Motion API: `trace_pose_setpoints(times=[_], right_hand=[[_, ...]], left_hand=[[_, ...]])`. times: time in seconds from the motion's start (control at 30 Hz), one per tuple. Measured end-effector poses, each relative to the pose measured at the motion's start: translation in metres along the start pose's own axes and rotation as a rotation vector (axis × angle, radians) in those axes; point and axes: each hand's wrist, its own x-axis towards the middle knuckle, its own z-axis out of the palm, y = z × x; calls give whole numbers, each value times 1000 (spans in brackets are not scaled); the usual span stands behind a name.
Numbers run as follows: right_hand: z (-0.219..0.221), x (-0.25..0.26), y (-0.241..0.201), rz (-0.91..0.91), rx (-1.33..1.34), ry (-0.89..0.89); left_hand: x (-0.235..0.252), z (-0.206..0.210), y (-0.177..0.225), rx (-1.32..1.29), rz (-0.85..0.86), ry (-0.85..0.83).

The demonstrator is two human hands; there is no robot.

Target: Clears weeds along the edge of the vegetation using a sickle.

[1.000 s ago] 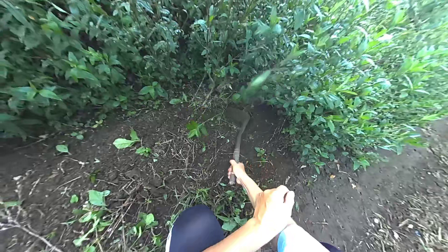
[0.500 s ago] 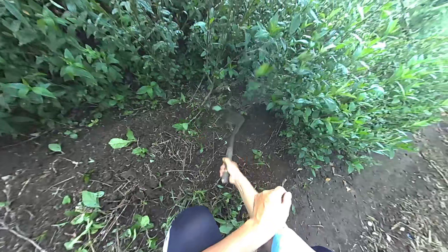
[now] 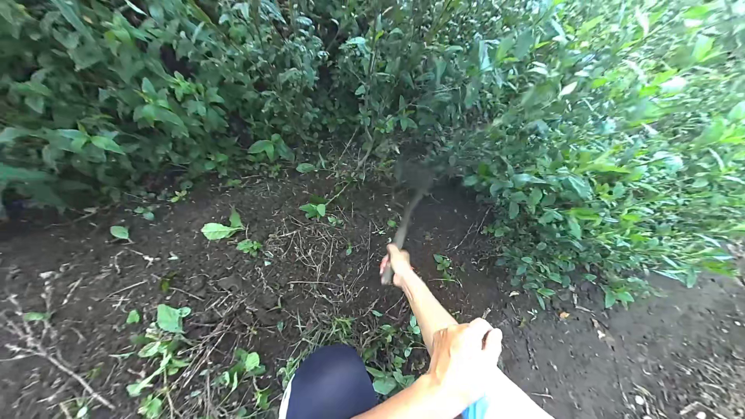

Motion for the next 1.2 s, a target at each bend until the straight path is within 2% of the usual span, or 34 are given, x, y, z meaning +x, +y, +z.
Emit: trace_pose_setpoints(times=[0.1, 0.17, 0.23, 0.3, 0.37, 0.4, 0.47, 0.53, 0.57, 0.63, 0.73, 0.8, 0.87, 0.97, 1.07, 1.13, 1.2], right_hand=[[-39, -36, 37, 153, -134, -68], [-73, -49, 31, 112, -255, 14], [-88, -44, 5, 4, -280, 69], [-69, -32, -25, -88, -150, 93], [-31, -14, -51, -123, 68, 92], [-11, -5, -55, -113, 148, 74], [11, 9, -35, -33, 165, -31], [1, 1, 3, 108, 45, -196], [-14, -10, 17, 163, -24, -225], [-53, -34, 28, 202, -189, -190], [-89, -48, 5, 92, -294, -83], [-81, -42, -17, -10, -221, -37], [-51, -29, -35, -74, -42, 30], [-13, -11, -23, -45, 25, 56], [-34, -28, 20, 133, -117, -46], [-73, -41, 17, 132, -228, -7], [-97, -45, -7, 81, -251, 55]], left_hand=[[2, -7, -2, -1, -19, -9], [1, -9, -1, -9, -26, -3], [-1, -8, 0, -28, -15, 0], [-3, -6, 2, -35, -2, -15], [-3, -4, 1, -27, 13, -10], [-2, -4, 0, -23, 22, 5], [-2, -4, -1, -19, 17, 17], [0, -6, -1, -10, 7, 15], [1, -7, -1, -10, 3, 9], [1, -8, 0, -15, -2, 3], [2, -6, 1, -27, -3, -12], [-1, -3, 4, -24, -4, -36], [-2, -2, 4, -12, -3, -39], [-1, -3, 2, -12, 4, -4], [-1, -6, 2, -8, 0, -10], [-1, -7, 2, -19, -3, -15], [-2, -6, 2, -22, -8, -26]])
